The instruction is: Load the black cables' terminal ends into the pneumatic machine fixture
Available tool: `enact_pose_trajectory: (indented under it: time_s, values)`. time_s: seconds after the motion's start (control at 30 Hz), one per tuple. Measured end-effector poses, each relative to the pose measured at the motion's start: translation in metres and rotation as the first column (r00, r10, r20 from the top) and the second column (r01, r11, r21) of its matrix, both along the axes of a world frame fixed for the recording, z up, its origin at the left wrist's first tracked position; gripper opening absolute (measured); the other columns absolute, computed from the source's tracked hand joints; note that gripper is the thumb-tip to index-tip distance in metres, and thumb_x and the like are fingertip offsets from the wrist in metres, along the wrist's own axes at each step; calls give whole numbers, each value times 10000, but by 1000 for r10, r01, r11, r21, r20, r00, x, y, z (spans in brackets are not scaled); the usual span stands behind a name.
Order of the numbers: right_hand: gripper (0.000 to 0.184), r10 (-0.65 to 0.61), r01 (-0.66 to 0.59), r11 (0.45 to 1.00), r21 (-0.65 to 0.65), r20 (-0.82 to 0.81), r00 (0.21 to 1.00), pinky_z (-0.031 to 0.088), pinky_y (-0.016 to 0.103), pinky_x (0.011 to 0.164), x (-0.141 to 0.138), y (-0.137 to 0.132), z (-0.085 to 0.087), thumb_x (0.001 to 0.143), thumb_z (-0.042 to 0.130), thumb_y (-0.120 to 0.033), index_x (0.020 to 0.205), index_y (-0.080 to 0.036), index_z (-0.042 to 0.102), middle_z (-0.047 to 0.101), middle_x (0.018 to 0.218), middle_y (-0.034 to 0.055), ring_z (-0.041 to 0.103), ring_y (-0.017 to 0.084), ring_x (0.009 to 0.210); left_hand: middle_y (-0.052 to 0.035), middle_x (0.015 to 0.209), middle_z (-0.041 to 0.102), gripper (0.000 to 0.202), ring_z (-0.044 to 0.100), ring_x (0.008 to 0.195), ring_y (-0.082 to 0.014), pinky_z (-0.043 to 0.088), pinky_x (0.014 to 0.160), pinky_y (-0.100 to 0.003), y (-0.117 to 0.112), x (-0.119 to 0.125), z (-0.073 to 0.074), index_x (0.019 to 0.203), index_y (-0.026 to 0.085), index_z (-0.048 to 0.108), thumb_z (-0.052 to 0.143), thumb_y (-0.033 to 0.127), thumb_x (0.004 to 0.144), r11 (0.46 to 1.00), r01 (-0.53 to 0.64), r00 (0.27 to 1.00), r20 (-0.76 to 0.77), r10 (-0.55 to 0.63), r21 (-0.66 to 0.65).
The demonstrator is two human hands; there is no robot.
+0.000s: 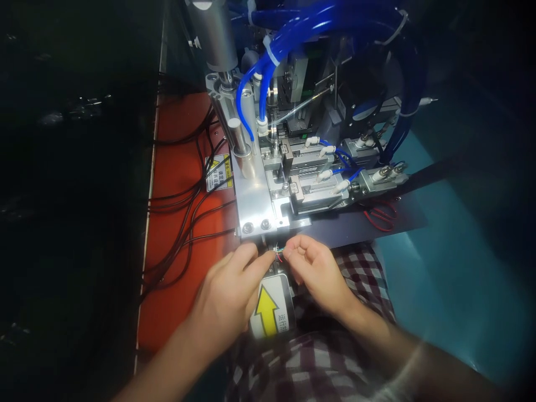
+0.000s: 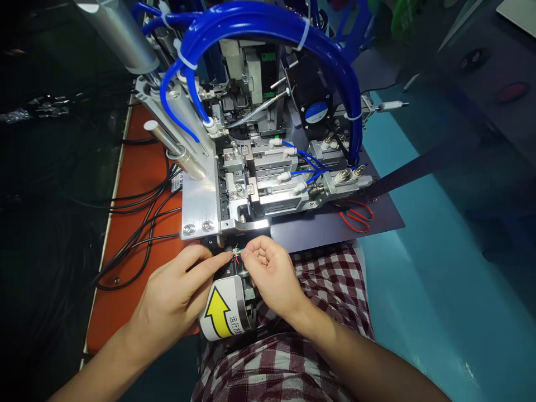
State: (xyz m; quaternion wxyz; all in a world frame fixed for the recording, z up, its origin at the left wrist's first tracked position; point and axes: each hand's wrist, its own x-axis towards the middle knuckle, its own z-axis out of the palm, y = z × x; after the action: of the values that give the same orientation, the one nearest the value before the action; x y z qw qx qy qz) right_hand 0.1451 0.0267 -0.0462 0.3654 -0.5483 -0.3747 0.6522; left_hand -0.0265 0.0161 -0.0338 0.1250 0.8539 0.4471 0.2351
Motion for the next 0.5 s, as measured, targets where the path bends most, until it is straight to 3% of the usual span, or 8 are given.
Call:
enact_pose_trajectory:
  time_s: [0.2,0.37,0.5]
  values:
    - [173,-8,6,999,46,43,999,283,209,427,1,0,-4,792,618,-300,720,-187,510,425,543,-77,353,67,460,-72,782,576,308,567,653,-144,495,555,-243,0,1,0,1085,77,670,442,56,880,1000,1,1000,-1,-1,-6]
    - [229,84,-83,996,10,-21,996,358,228,463,6,2,-7,855,554,-387,758,-184,514,469,539,-63,430,83,448,-72,780,573,307,554,630,-140,483,535,-240,1,1,1,1080,79,674,452,49,870,1000,5,1000,-14,-5,-7]
    - [236,65,-65,996,59,0,998,372,226,471,4,2,-7,863,555,-383,748,-180,517,513,618,-42,470,80,473,-75,779,569,315,555,638,-141,482,541,-238,1,0,1,1076,67,676,439,38,870,1000,9,1000,-5,-9,-5]
